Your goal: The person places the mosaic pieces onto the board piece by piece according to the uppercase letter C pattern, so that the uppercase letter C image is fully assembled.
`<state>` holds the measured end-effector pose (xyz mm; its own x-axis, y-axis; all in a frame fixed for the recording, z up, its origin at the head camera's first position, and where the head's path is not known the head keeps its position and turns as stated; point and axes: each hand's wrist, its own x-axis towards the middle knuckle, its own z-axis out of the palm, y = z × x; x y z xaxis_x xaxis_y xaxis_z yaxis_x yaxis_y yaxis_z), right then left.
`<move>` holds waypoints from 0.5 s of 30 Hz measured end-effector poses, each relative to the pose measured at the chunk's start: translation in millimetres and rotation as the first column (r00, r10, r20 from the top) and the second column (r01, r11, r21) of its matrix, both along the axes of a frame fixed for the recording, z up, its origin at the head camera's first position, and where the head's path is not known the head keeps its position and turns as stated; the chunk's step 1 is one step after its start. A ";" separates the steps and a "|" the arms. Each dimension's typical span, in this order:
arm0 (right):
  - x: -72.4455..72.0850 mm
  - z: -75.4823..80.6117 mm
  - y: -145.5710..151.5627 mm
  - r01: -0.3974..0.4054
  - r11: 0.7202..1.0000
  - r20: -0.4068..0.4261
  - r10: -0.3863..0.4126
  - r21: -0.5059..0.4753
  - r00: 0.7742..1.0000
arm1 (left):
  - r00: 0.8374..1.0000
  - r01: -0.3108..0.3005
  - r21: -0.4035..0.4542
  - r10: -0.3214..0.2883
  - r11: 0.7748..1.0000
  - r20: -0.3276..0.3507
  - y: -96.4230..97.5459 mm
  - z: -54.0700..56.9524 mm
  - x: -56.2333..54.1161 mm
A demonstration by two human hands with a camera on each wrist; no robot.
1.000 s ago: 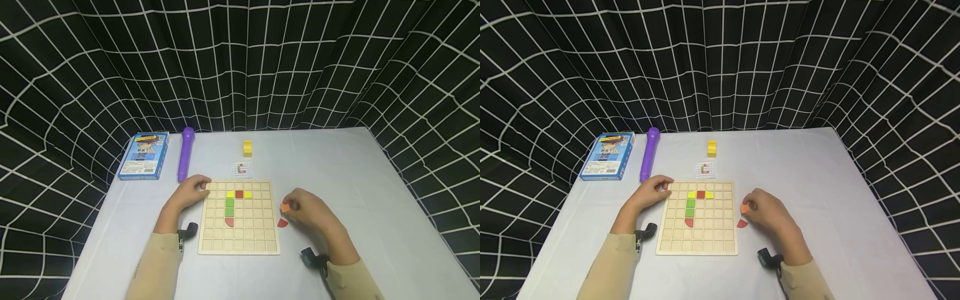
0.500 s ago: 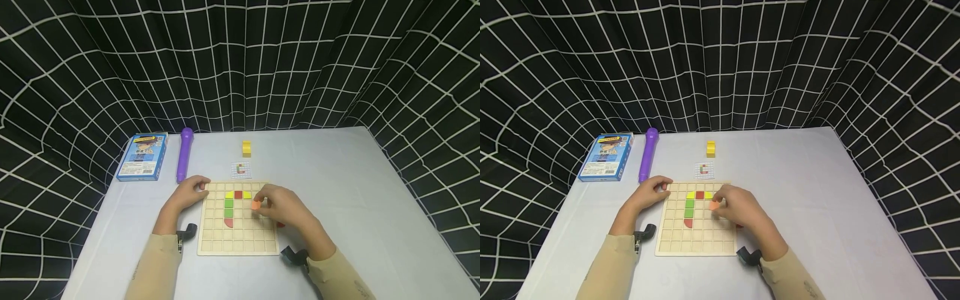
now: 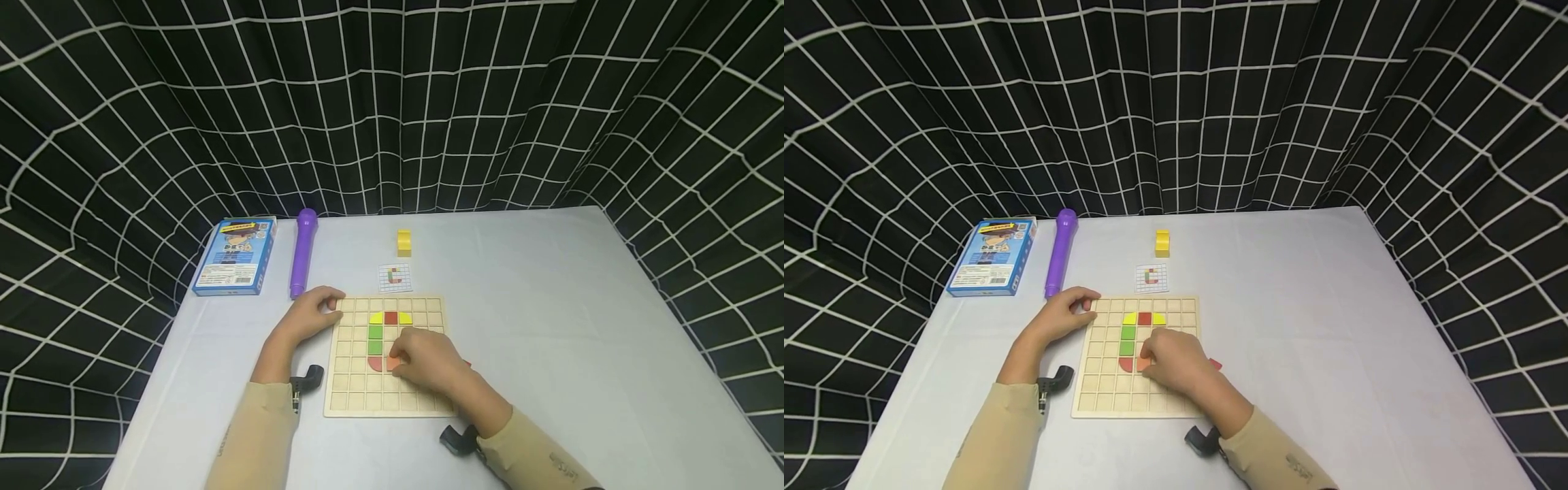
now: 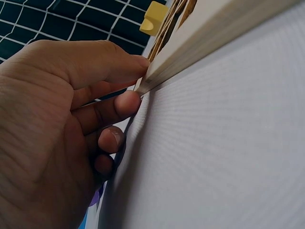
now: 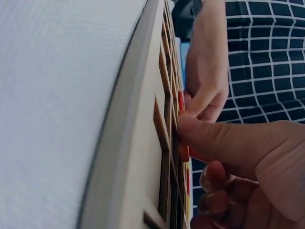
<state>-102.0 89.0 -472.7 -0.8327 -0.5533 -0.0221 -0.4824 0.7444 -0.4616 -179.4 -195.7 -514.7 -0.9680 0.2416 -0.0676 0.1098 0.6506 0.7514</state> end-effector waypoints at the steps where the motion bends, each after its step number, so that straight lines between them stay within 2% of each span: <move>1: 0.8 -0.8 -0.7 0.010 1.000 -0.005 -0.010 0.002 1.000 | 1.000 0.001 0.000 -0.001 1.000 -0.001 0.3 0.3 -0.1; 5: 4.0 -3.7 -3.7 0.047 0.999 -0.013 -0.047 -0.020 0.999 | 1.000 -0.002 -0.002 0.002 1.000 -0.001 0.7 0.6 -0.3; 10: 5.1 -5.7 -5.0 0.055 0.998 -0.016 -0.056 -0.029 0.998 | 1.000 -0.002 -0.004 0.002 1.000 0.004 0.8 0.7 -0.1; 15: -0.9 3.1 3.9 0.089 0.995 0.046 -0.087 -0.043 0.995 | 1.000 -0.009 -0.010 0.009 1.000 0.007 1.1 0.8 0.9</move>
